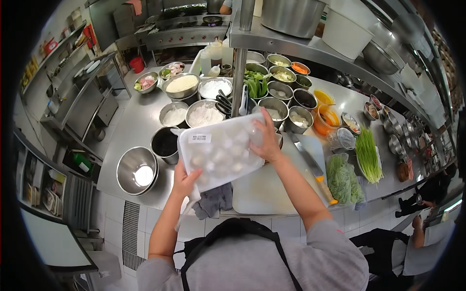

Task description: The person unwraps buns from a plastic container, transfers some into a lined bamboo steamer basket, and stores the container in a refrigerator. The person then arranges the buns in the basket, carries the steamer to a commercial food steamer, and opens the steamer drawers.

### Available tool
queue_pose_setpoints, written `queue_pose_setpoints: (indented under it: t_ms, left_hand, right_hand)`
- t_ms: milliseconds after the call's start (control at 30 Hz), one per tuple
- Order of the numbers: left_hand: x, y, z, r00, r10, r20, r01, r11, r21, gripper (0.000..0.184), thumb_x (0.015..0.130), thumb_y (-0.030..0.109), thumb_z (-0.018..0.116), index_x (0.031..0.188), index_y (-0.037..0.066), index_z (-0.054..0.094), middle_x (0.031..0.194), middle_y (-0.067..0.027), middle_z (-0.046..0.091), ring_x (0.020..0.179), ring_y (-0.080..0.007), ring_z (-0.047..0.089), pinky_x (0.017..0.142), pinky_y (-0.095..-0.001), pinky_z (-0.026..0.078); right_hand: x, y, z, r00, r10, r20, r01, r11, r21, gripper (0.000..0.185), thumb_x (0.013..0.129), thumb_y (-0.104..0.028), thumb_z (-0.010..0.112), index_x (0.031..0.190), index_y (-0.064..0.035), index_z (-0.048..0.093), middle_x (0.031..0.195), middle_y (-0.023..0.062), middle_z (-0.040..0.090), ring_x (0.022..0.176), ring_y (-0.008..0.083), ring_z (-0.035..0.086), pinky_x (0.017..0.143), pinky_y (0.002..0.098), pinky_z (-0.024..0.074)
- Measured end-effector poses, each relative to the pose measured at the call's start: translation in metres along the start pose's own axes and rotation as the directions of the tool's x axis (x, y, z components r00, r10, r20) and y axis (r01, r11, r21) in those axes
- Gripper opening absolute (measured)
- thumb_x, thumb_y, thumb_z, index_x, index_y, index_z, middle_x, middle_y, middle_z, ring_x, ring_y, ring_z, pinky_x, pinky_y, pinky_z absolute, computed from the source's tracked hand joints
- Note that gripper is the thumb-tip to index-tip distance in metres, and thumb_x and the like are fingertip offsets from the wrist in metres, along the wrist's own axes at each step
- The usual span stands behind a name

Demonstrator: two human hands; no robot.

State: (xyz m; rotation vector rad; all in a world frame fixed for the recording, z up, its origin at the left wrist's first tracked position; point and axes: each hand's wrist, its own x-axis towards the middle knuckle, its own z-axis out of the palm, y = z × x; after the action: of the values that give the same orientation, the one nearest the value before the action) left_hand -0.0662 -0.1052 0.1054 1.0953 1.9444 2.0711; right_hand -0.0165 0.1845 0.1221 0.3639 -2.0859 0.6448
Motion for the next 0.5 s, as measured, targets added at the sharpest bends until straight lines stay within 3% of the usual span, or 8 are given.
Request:
queue_pose_setpoints:
  t_ms: [167, 233, 267, 333, 367, 400, 467, 500]
  left_hand:
    - [0.006, -0.005, -0.004, 0.999, -0.031, 0.037, 0.026, 0.993, 0.115, 0.044, 0.072, 0.011, 0.064, 0.112, -0.004, 0.050, 0.089, -0.0085, 0.064, 0.083, -0.0142, 0.058, 0.074, -0.0286, 0.045]
    - [0.011, 0.012, -0.013, 0.994, 0.040, 0.103, -0.070, 0.949, 0.309, 0.044, 0.073, 0.011, 0.064, 0.112, -0.004, 0.049, 0.085, -0.0081, 0.063, 0.078, -0.0130, 0.057, 0.071, -0.0270, 0.046]
    - [0.016, 0.009, -0.011, 0.994, 0.038, 0.105, -0.069, 0.949, 0.308, 0.044, 0.073, 0.011, 0.064, 0.112, -0.004, 0.049, 0.085, -0.0081, 0.063, 0.078, -0.0130, 0.057, 0.071, -0.0270, 0.046]
    - [0.021, 0.003, -0.007, 0.997, -0.048, -0.063, 0.045, 0.998, -0.047, 0.045, 0.073, 0.011, 0.064, 0.112, -0.004, 0.049, 0.083, -0.0094, 0.063, 0.075, -0.0124, 0.058, 0.069, -0.0272, 0.046]
    - [0.023, 0.002, 0.001, 0.987, -0.105, -0.119, 0.081, 0.978, -0.192, 0.046, 0.072, 0.012, 0.063, 0.113, -0.004, 0.049, 0.086, -0.0109, 0.063, 0.076, -0.0131, 0.058, 0.070, -0.0276, 0.046]
    - [0.022, 0.002, -0.002, 0.987, -0.107, -0.119, 0.084, 0.979, -0.184, 0.046, 0.072, 0.012, 0.063, 0.113, -0.004, 0.049, 0.086, -0.0109, 0.063, 0.076, -0.0131, 0.058, 0.070, -0.0276, 0.046]
    - [0.020, -0.001, -0.008, 1.000, 0.007, 0.020, -0.011, 0.975, 0.222, 0.046, 0.072, 0.011, 0.063, 0.113, -0.003, 0.049, 0.091, -0.0115, 0.062, 0.080, -0.0147, 0.057, 0.074, -0.0280, 0.045]
    - [0.018, 0.002, -0.010, 0.999, 0.002, 0.040, -0.011, 0.977, 0.214, 0.045, 0.073, 0.011, 0.062, 0.113, -0.004, 0.049, 0.094, -0.0125, 0.061, 0.082, -0.0164, 0.057, 0.076, -0.0282, 0.045]
  right_hand:
    - [-0.007, 0.015, 0.009, 0.994, 0.108, 0.024, -0.108, 0.994, -0.029, 0.067, 0.057, -0.006, 0.074, 0.117, -0.0101, 0.043, 0.137, 0.0217, 0.026, 0.118, 0.0393, 0.039, 0.096, 0.0406, 0.0384]
    - [0.000, 0.018, 0.007, 0.990, -0.056, -0.128, 0.054, 0.998, -0.022, 0.067, 0.057, -0.004, 0.075, 0.115, -0.0106, 0.044, 0.135, 0.0208, 0.027, 0.110, 0.0371, 0.046, 0.088, 0.0372, 0.0444]
    - [0.003, 0.018, 0.006, 0.990, -0.054, -0.128, 0.052, 0.998, -0.022, 0.067, 0.057, -0.004, 0.075, 0.115, -0.0106, 0.044, 0.135, 0.0208, 0.027, 0.110, 0.0371, 0.046, 0.088, 0.0372, 0.0444]
    - [0.011, 0.008, 0.006, 0.990, 0.018, -0.138, -0.030, 0.996, -0.089, 0.057, 0.057, -0.003, 0.076, 0.107, -0.0092, 0.048, 0.133, 0.0185, 0.031, 0.104, 0.0351, 0.050, 0.083, 0.0358, 0.0467]
    - [0.014, 0.008, 0.006, 0.990, 0.143, -0.008, -0.144, 0.989, -0.042, 0.051, 0.056, -0.004, 0.075, 0.098, -0.0062, 0.047, 0.132, 0.0183, 0.033, 0.116, 0.0346, 0.039, 0.089, 0.0395, 0.0428]
    - [0.017, 0.011, 0.006, 0.989, 0.146, -0.011, -0.146, 0.989, -0.035, 0.051, 0.056, -0.004, 0.075, 0.098, -0.0062, 0.047, 0.132, 0.0183, 0.033, 0.116, 0.0346, 0.039, 0.089, 0.0395, 0.0428]
    - [0.020, 0.017, 0.000, 0.975, 0.147, 0.165, -0.116, 0.977, -0.181, 0.049, 0.054, -0.005, 0.076, 0.095, -0.0058, 0.049, 0.131, 0.0170, 0.035, 0.114, 0.0343, 0.042, 0.089, 0.0393, 0.0428]
    - [0.020, 0.014, -0.004, 0.977, 0.142, 0.158, -0.116, 0.980, -0.164, 0.049, 0.053, -0.007, 0.077, 0.093, -0.0058, 0.049, 0.131, 0.0153, 0.037, 0.113, 0.0341, 0.044, 0.090, 0.0389, 0.0429]
